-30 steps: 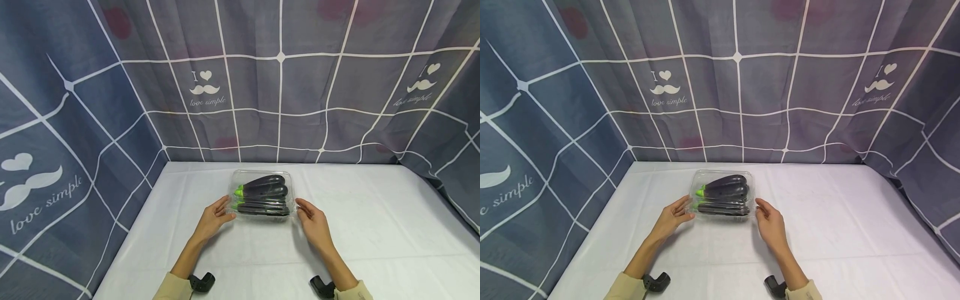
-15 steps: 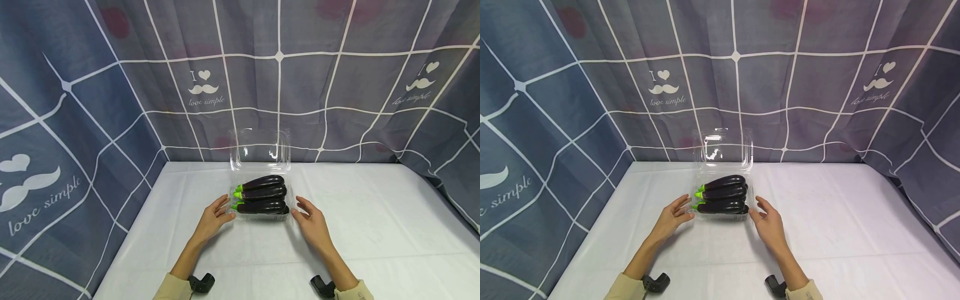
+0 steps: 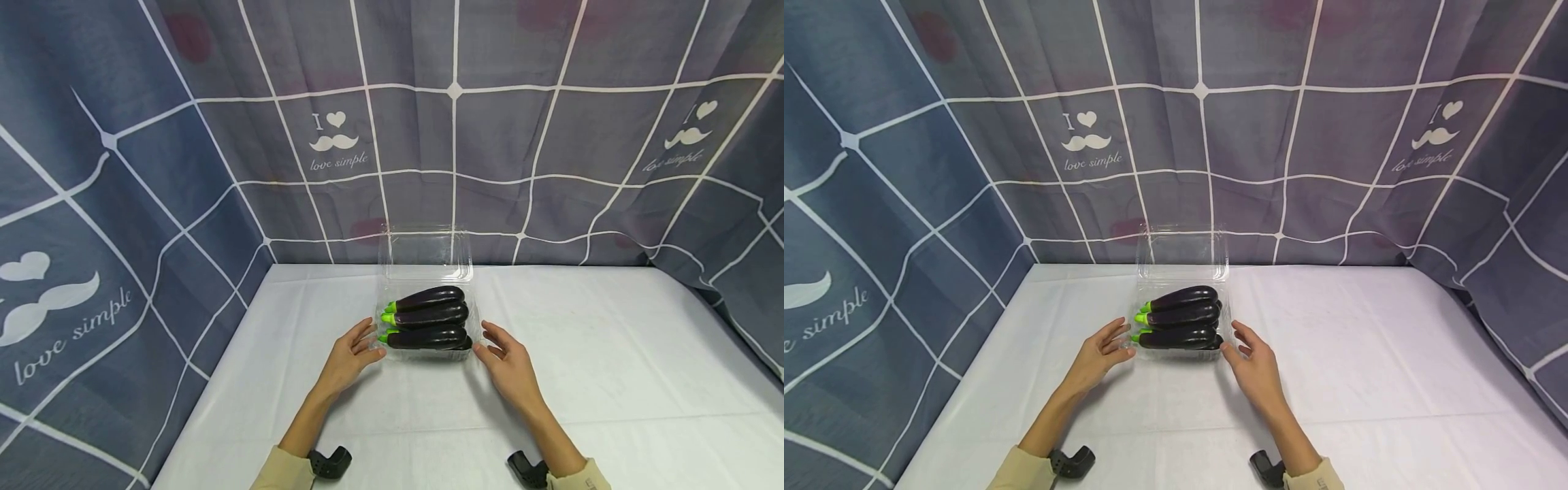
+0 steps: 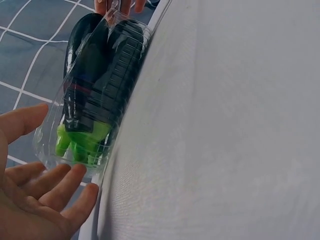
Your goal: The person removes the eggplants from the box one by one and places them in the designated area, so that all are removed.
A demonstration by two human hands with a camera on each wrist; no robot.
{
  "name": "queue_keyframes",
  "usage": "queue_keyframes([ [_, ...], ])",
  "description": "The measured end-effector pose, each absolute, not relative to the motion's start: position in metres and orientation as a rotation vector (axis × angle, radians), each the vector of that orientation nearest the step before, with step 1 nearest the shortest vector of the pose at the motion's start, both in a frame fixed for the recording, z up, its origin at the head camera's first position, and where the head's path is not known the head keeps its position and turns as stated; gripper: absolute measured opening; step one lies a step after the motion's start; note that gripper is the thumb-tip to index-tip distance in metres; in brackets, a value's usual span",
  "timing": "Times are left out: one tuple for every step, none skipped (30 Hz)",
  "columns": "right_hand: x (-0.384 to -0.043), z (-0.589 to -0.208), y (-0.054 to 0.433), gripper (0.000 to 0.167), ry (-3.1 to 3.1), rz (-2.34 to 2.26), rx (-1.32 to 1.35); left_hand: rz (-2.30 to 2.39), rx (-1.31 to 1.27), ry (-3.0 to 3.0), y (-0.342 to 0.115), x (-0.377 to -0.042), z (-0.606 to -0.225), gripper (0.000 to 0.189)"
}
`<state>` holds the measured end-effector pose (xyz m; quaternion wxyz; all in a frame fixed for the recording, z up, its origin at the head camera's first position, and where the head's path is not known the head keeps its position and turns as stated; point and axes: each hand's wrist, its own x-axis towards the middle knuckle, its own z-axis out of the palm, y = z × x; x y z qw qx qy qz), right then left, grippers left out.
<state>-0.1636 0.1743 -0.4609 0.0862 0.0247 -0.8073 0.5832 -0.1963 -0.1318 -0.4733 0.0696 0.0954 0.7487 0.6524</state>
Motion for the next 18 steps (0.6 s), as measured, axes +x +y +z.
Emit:
queue_keyframes([
  [-0.1636, -0.4613, 0.1739, 0.048, -2.401, 1.734, 0.080, 1.965, 0.289, 2.252, -0.1321, -0.1965, -0.4737, 0.074],
  [-0.1635, -0.4614, 0.1735, 0.048, -2.397, 1.729, 0.080, 1.966, 0.292, 2.251, -0.1322, -0.1967, -0.4739, 0.074],
  [-0.1634, -0.4618, 0.1733, 0.047, -2.394, 1.722, 0.077, 1.965, 0.294, 2.252, -0.1324, -0.1968, -0.4742, 0.074],
  [-0.1630, -0.4618, 0.1732, 0.047, -2.393, 1.714, 0.075, 1.965, 0.297, 2.254, -0.1323, -0.1968, -0.4741, 0.074],
  [-0.1626, -0.4617, 0.1729, 0.047, -2.392, 1.700, 0.075, 1.962, 0.298, 2.257, -0.1323, -0.1966, -0.4739, 0.074],
  [-0.1622, -0.4617, 0.1726, 0.046, -2.390, 1.698, 0.069, 1.959, 0.297, 2.260, -0.1321, -0.1965, -0.4736, 0.074],
  [-0.1619, -0.4618, 0.1725, 0.046, -2.390, 1.694, 0.066, 1.955, 0.295, 2.264, -0.1320, -0.1962, -0.4733, 0.074],
  [-0.1615, -0.4618, 0.1726, 0.046, -2.391, 1.691, 0.062, 1.952, 0.294, 2.267, -0.1318, -0.1959, -0.4730, 0.074],
  [-0.1611, -0.4620, 0.1728, 0.046, -2.393, 1.690, 0.062, 1.952, 0.295, 2.269, -0.1317, -0.1957, -0.4728, 0.074],
  [-0.1608, -0.4619, 0.1729, 0.046, -2.395, 1.691, 0.063, 1.951, 0.296, 2.269, -0.1315, -0.1955, -0.4726, 0.074],
  [-0.1606, -0.4621, 0.1732, 0.046, -2.394, 1.694, 0.064, 1.949, 0.294, 2.270, -0.1315, -0.1953, -0.4725, 0.074],
  [-0.1605, -0.4626, 0.1737, 0.047, -2.397, 1.704, 0.061, 1.951, 0.294, 2.269, -0.1313, -0.1952, -0.4723, 0.074],
  [-0.1604, -0.4628, 0.1741, 0.047, -2.397, 1.706, 0.064, 1.953, 0.297, 2.267, -0.1312, -0.1951, -0.4721, 0.074],
  [-0.1603, -0.4627, 0.1743, 0.047, -2.396, 1.711, 0.065, 1.955, 0.298, 2.266, -0.1312, -0.1950, -0.4722, 0.074],
  [-0.1604, -0.4628, 0.1746, 0.047, -2.396, 1.712, 0.071, 1.955, 0.300, 2.265, -0.1312, -0.1949, -0.4721, 0.074],
  [-0.1606, -0.4628, 0.1748, 0.047, -2.394, 1.716, 0.075, 1.952, 0.301, 2.265, -0.1312, -0.1949, -0.4719, 0.074],
  [-0.1606, -0.4627, 0.1750, 0.047, -2.394, 1.717, 0.081, 1.948, 0.302, 2.266, -0.1313, -0.1948, -0.4716, 0.075],
  [-0.1607, -0.4626, 0.1750, 0.047, -2.396, 1.716, 0.085, 1.944, 0.304, 2.266, -0.1315, -0.1947, -0.4714, 0.075],
])
